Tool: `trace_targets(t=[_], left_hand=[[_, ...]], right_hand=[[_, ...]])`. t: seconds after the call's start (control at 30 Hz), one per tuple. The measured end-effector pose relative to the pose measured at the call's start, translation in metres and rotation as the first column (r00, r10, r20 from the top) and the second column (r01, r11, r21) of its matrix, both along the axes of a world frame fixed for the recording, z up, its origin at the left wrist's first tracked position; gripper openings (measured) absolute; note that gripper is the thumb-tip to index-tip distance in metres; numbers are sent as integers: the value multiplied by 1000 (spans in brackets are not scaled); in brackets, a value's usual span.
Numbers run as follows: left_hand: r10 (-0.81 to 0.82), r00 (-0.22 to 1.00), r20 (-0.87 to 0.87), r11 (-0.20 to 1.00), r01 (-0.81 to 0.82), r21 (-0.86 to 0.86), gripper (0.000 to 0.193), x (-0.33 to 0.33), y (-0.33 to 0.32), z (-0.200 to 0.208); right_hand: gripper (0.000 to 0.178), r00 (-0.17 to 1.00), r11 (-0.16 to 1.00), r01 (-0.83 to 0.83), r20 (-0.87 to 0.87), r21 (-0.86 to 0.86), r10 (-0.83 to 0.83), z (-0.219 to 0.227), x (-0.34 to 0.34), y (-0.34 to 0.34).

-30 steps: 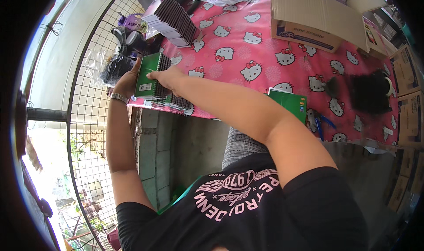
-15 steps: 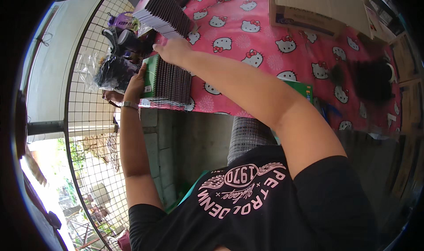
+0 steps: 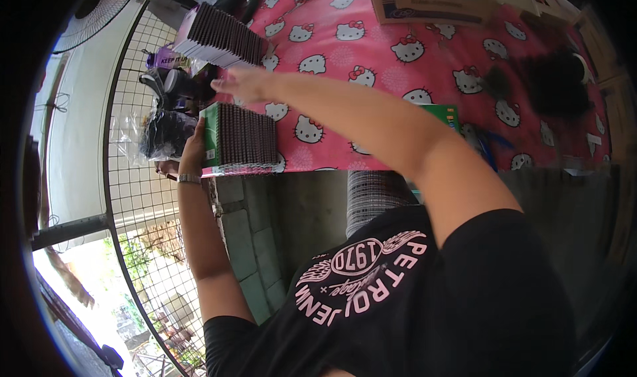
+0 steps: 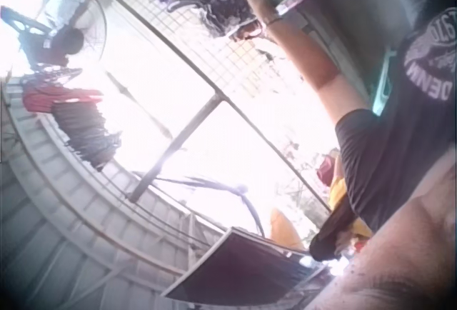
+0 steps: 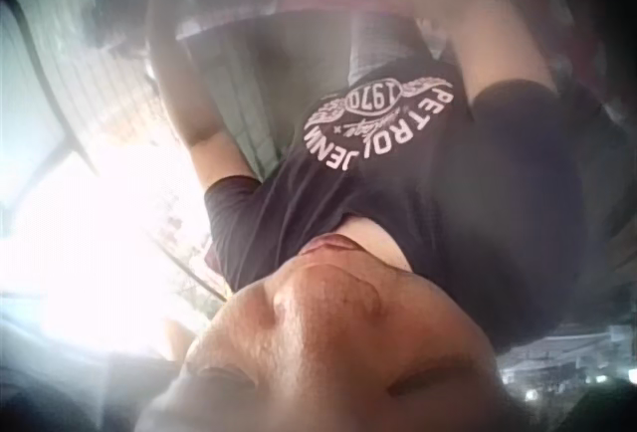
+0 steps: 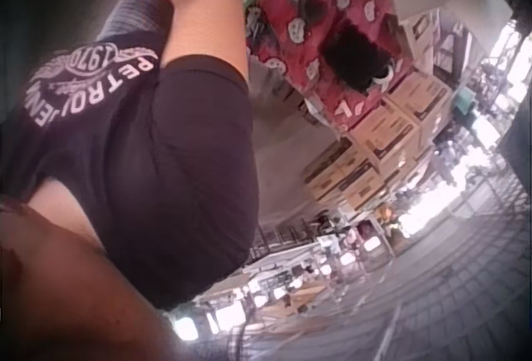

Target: The person picks up green notebooks, aligns their spiral bindings, and stacks them into small bundles by hand before placing the stacks on a table.

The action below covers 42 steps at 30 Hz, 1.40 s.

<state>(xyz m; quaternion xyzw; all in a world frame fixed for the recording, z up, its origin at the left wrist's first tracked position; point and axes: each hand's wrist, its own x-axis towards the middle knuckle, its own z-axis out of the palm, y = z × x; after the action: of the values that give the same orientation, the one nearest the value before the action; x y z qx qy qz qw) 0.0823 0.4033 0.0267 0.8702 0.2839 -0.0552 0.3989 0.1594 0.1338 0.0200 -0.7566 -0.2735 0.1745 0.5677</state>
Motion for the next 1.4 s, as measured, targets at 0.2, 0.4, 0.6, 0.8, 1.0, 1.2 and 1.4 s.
trace_targets(t=[0.2,0.4,0.6,0.8,1.0,1.2,1.4], left_hand=[[-310,700,643,883,-38,467,56,-20,-65,26],[-55,957,284,738,-153,658,62,-133,-139,18],[115,931,346,982,-160,103,53,-120,-101,-20],[78,851,520,926,-254,277,37,-130,-71,-72],[209,856,473,949,-295,114,39,-122,-118,-63],[136,908,397,760,-353,546,42,-135,-125,-47],[-31,763,646,776,-389,497,42,-135,-123,-28]], right_hand=[[41,804,799,573,63,182,-591,-29,-31,-295],[37,323,206,933,431,-295,-843,-110,-122,-544],[33,478,163,864,676,-476,-561,-165,-126,-568],[26,518,192,849,698,-493,-495,-154,-113,-544],[26,554,168,816,663,-553,-504,-153,-108,-558],[22,394,188,915,691,-357,-607,-146,-108,-581],[28,366,350,930,346,-108,-864,-109,-132,-555]])
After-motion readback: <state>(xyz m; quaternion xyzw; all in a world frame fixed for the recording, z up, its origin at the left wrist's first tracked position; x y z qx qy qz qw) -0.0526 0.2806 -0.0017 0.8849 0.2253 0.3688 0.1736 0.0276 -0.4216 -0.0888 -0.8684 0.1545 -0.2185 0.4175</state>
